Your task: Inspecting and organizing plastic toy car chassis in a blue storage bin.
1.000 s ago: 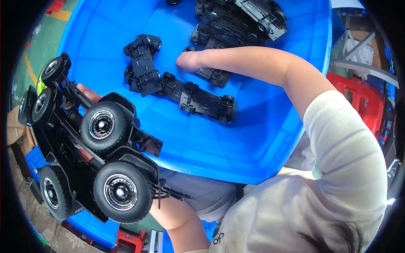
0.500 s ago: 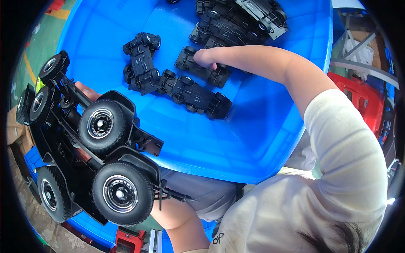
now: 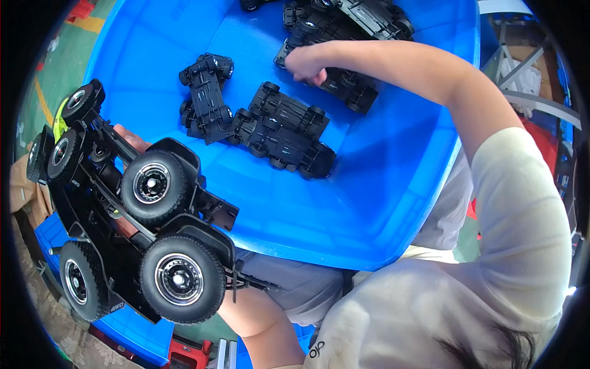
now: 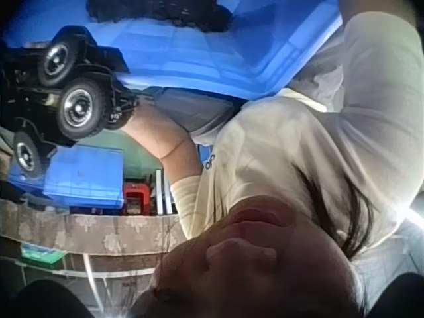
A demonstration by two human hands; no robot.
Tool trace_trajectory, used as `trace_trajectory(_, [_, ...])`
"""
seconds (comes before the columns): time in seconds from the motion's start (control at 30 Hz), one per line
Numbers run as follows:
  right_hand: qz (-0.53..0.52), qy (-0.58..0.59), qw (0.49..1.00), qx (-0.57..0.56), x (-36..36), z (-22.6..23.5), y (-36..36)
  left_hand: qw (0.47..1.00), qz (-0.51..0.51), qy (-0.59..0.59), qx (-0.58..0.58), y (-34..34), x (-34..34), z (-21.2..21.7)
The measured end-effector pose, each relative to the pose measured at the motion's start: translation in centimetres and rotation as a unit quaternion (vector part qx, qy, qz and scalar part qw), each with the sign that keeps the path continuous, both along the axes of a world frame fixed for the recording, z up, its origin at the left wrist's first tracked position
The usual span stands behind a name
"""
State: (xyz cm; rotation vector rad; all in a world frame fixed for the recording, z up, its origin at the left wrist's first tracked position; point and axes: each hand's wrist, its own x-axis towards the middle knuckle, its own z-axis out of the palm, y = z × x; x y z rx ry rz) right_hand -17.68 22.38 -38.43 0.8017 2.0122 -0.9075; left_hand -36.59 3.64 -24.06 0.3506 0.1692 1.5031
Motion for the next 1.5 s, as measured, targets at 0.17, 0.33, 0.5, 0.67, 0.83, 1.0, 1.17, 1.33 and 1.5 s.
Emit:
trace_trajectory(0.17, [0.048,0.023,0.945,0.321,1.8,6.2,1.6,0.971,0.121,0.202,-0.040,-0.6,1.0,0.5])
trace_trajectory(0.33, [-0.014,0.031,0.912,0.408,7.4,11.7,5.9,0.893,0.223,0.386,-0.065,-0.3,2.7,-0.3])
trace_trajectory(0.5, [-0.199,0.121,0.816,0.529,13.2,10.0,9.0,0.908,0.177,0.225,-0.306,1.0,1.2,0.4])
trace_trajectory(0.67, [-0.237,0.216,0.810,0.490,13.0,11.9,9.5,0.777,0.061,0.478,-0.404,3.6,2.7,-1.1])
trace_trajectory(0.83, [-0.252,0.261,0.822,0.440,13.0,14.0,9.0,0.690,-0.070,0.603,-0.395,9.2,4.1,-3.9])
trace_trajectory(1.0, [-0.259,0.238,0.853,0.385,12.4,14.9,8.4,0.675,-0.095,0.624,-0.382,15.8,3.8,-9.2])
trace_trajectory(1.17, [-0.257,0.244,0.855,0.378,12.9,15.2,7.9,0.673,-0.077,0.614,-0.405,19.4,4.6,-14.3])
trace_trajectory(1.33, [-0.268,0.261,0.843,0.386,13.2,14.8,8.2,0.609,-0.117,0.668,-0.412,20.4,4.0,-18.8])
trace_trajectory(1.5, [-0.261,0.219,0.860,0.380,12.7,13.4,8.9,0.410,-0.078,0.854,-0.310,19.5,3.5,-21.8])
